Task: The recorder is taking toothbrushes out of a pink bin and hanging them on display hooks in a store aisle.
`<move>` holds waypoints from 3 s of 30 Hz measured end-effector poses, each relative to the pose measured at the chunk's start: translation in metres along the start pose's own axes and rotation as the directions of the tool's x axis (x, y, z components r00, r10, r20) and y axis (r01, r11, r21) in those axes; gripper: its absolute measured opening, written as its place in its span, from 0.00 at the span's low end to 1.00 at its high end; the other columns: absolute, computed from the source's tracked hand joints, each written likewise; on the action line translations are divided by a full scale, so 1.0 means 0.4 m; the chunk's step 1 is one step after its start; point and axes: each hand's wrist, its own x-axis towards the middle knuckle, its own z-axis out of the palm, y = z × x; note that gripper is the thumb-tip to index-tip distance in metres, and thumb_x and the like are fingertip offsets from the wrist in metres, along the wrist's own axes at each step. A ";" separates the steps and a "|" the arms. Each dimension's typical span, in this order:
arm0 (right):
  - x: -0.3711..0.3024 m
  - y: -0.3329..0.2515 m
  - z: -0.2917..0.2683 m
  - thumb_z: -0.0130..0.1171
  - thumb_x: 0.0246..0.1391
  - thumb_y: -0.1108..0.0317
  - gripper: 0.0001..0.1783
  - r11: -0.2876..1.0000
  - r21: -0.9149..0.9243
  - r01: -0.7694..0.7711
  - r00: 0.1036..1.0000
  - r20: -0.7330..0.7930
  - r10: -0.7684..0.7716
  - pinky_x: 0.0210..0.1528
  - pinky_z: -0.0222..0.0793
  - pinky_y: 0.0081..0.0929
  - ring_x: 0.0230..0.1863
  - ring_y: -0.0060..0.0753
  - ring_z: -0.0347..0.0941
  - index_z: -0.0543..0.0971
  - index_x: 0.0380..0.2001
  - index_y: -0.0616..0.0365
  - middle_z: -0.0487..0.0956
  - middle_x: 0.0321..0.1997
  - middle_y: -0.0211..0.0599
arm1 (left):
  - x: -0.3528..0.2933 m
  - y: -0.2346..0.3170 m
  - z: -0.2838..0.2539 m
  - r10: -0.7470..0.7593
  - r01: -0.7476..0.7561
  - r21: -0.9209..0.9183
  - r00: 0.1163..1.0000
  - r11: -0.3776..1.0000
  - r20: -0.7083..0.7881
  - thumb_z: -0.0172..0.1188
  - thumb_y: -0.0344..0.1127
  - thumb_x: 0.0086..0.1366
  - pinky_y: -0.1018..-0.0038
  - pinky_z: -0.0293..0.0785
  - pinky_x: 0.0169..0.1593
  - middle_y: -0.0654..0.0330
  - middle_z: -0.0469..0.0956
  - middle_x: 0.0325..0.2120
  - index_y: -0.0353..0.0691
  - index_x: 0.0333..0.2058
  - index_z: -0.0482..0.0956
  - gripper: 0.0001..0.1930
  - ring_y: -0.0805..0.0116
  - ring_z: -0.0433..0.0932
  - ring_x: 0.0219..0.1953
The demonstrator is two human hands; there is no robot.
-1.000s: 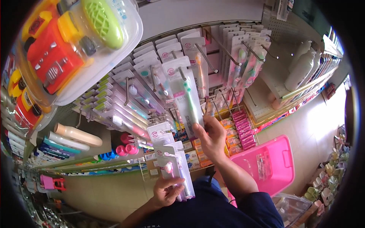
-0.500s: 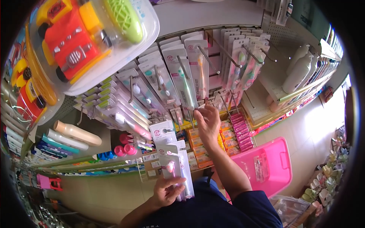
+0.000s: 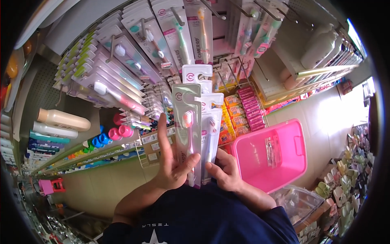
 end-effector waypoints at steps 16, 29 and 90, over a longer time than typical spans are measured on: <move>-0.008 -0.019 0.008 0.75 0.44 0.56 0.25 0.879 -0.410 0.243 0.967 0.034 -0.251 0.32 0.71 0.23 0.28 0.27 0.76 0.74 0.34 0.64 0.79 0.29 0.37 | -0.071 -0.027 -0.017 -0.469 0.459 -0.443 0.878 0.770 0.095 0.56 0.43 0.58 0.58 0.60 0.67 0.42 0.60 0.63 0.35 0.68 0.46 0.44 0.53 0.64 0.64; -0.026 0.000 0.066 0.62 0.54 0.80 0.26 0.917 0.390 0.085 0.994 -0.098 -0.050 0.56 0.70 0.33 0.52 0.33 0.75 0.60 0.51 0.60 0.78 0.48 0.46 | -0.136 -0.046 -0.094 -0.492 0.464 -0.540 0.865 0.702 0.103 0.66 0.43 0.51 0.64 0.68 0.60 0.50 0.70 0.55 0.35 0.65 0.53 0.46 0.59 0.72 0.57; 0.539 0.013 -0.144 0.60 0.58 0.72 0.13 0.712 -0.575 0.404 0.510 -0.504 -0.697 0.37 0.75 0.21 0.37 0.26 0.74 0.76 0.45 0.65 0.73 0.40 0.39 | -0.133 -0.015 -0.058 -0.320 0.281 -0.166 0.897 0.945 -0.306 0.58 0.30 0.61 0.54 0.77 0.52 0.43 0.77 0.43 0.26 0.56 0.63 0.26 0.48 0.80 0.45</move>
